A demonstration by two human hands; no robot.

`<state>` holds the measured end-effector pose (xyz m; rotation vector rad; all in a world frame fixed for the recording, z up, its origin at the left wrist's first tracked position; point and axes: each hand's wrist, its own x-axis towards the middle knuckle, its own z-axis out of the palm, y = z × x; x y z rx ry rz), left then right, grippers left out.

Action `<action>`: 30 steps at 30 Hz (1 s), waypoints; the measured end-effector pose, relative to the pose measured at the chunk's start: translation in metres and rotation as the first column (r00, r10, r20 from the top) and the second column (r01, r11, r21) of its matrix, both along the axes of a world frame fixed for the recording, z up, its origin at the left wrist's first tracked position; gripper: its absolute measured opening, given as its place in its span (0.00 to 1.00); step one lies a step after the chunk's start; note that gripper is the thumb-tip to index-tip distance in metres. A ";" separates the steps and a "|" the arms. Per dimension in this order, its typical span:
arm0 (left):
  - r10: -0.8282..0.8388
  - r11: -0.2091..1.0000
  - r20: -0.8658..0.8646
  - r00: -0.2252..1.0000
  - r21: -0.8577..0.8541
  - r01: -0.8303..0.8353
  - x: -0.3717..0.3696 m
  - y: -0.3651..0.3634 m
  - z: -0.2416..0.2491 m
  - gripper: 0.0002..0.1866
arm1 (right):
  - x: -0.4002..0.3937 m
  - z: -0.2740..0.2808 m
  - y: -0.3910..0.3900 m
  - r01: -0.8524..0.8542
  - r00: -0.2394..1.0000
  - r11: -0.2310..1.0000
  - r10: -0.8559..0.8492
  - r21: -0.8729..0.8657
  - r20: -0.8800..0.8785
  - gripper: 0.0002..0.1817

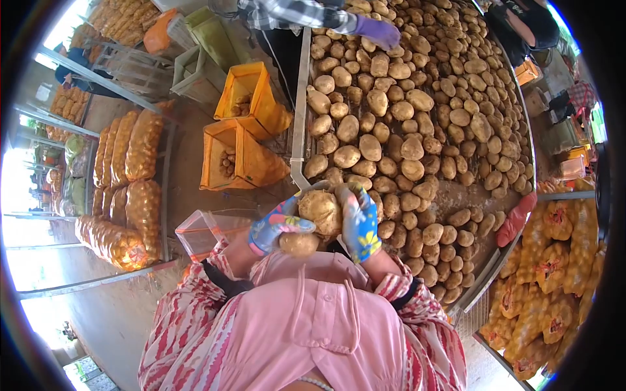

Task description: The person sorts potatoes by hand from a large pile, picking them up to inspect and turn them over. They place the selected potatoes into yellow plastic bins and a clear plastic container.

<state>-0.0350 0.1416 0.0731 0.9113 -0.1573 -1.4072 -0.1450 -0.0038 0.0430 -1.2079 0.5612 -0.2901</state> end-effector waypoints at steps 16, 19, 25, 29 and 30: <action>0.128 0.924 -0.715 0.687 -0.165 -0.345 0.015 0.022 -0.038 0.33 | 0.012 -0.025 0.003 -0.172 0.985 0.884 0.155 0.434 0.075 0.25; 0.158 0.850 -0.714 0.682 -0.254 -0.462 0.020 0.028 -0.050 0.27 | 0.016 -0.033 0.006 -0.201 0.979 0.961 0.206 0.191 -0.004 0.23; 0.181 0.584 -0.560 0.809 -0.600 -0.546 0.032 0.054 -0.093 0.30 | 0.024 -0.095 0.017 -0.196 0.894 0.303 0.446 -0.933 -0.043 0.28; 0.336 0.631 -0.655 0.676 -0.376 -0.678 0.040 0.080 -0.107 0.33 | 0.019 -0.124 0.024 -0.332 0.784 -0.205 0.482 -0.921 -0.391 0.22; 0.342 0.613 -0.652 0.676 -0.390 -0.687 0.043 0.085 -0.105 0.33 | 0.019 -0.135 0.024 -0.322 0.790 -0.301 0.438 -0.898 -0.430 0.21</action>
